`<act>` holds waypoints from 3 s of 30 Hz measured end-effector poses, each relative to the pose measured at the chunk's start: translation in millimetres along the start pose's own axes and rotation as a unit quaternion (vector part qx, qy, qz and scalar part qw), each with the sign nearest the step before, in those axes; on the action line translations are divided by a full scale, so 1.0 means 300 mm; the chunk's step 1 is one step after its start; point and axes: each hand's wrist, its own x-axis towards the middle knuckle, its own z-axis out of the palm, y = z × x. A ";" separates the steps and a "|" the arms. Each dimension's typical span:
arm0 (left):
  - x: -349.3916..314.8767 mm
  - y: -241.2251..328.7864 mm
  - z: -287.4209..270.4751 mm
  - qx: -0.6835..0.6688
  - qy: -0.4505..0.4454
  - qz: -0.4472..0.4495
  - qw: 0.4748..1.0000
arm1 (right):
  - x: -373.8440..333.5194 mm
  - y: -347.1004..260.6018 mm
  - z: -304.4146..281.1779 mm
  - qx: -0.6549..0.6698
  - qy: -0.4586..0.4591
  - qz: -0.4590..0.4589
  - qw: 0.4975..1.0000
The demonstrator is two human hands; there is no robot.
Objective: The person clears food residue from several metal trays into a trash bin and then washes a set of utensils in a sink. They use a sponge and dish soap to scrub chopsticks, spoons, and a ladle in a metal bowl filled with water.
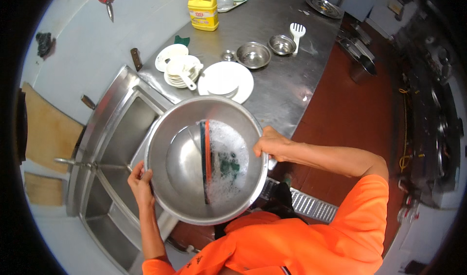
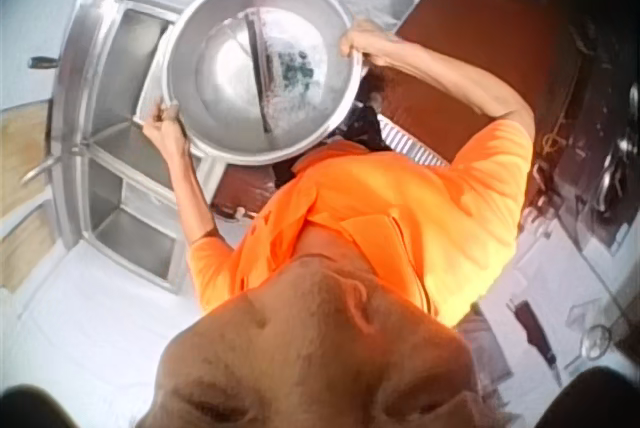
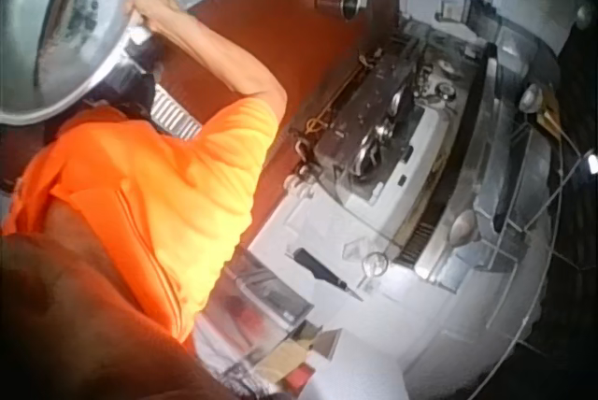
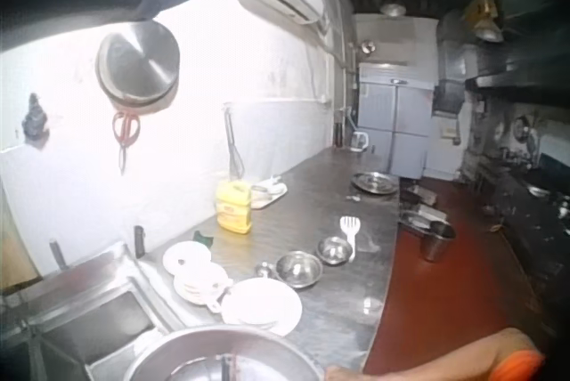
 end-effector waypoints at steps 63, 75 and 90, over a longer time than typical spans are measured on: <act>0.006 0.011 1.416 0.350 0.236 0.115 0.899 | 1.611 -1.555 -0.368 -0.325 0.119 -0.613 0.710; -0.013 -0.014 1.387 0.360 0.227 0.128 0.896 | 1.280 -1.517 -0.796 -0.208 -0.102 -0.489 0.841; 0.007 0.503 1.782 0.200 0.104 0.426 0.876 | 0.466 -0.651 -1.590 -0.300 0.005 -0.509 0.807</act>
